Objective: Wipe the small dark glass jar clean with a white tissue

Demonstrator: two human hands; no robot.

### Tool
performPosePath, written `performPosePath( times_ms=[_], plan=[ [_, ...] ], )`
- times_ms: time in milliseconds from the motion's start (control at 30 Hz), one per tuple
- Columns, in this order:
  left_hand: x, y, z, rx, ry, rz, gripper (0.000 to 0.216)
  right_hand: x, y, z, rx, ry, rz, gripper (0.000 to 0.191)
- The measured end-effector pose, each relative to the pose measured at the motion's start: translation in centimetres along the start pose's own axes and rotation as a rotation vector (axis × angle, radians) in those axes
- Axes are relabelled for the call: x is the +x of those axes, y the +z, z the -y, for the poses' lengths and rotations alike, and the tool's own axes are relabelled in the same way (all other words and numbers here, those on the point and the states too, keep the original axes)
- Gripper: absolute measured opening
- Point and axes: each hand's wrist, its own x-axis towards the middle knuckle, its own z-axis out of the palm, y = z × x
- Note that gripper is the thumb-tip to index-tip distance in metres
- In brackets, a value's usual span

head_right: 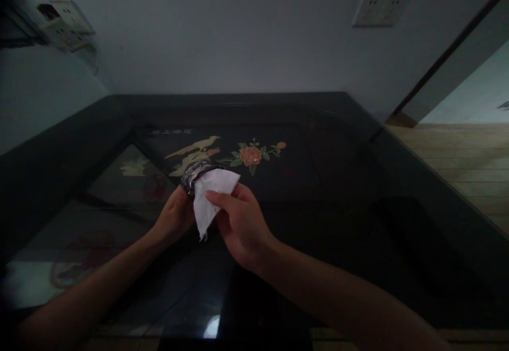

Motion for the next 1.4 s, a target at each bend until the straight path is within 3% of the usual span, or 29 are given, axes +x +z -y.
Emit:
performPosePath(
  times_ms=[100, 233, 333, 533, 667, 867, 1000, 1167, 1300, 1400],
  plan=[
    [-0.2, 0.3, -0.3, -0.025, 0.042, 0.004, 0.048, 0.0, -0.1, 0.1, -0.206, -0.074, 0.079, 0.017],
    [-0.2, 1.1, -1.1, -0.037, 0.037, -0.003, 0.051, 0.1, -1.0, 0.2, -0.923, -0.358, 0.282, 0.029],
    [0.1, 1.1, -1.3, -0.053, -0.063, 0.007, 0.055, 0.3, -1.5, 0.6, -1.427, -0.515, 0.389, 0.040],
    [0.9, 0.2, -0.8, -0.088, -0.269, 0.011, 0.048, 0.6, -1.1, 0.6, -2.044, -0.624, 0.532, 0.025],
    [1.0, 0.0, -1.0, -0.028, -0.387, 0.046, 0.043, -0.5, -0.4, -0.3, -2.292, -0.616, 0.481, 0.027],
    [0.7, 0.2, -1.3, -0.007, -0.519, 0.133, 0.045, -2.5, -0.9, -2.9, -2.335, -0.663, 0.210, 0.038],
    [0.8, 0.3, -1.2, 0.055, -0.537, 0.095, 0.047, -2.4, -1.7, -4.0, -2.394, -0.671, 0.112, 0.039],
    [0.5, 0.7, -1.4, 0.092, -0.505, 0.051, 0.045, -1.8, -0.9, -3.4, -2.416, -0.638, 0.166, 0.035],
    [0.1, 0.9, -1.6, 0.044, -0.436, 0.064, 0.043, -1.5, 0.2, -2.0, -2.196, -0.489, 0.207, 0.028],
    [0.2, 0.8, -1.7, 0.001, -0.364, 0.065, 0.045, -1.0, 0.1, -1.2, -1.899, -0.412, 0.233, 0.027]
  ],
)
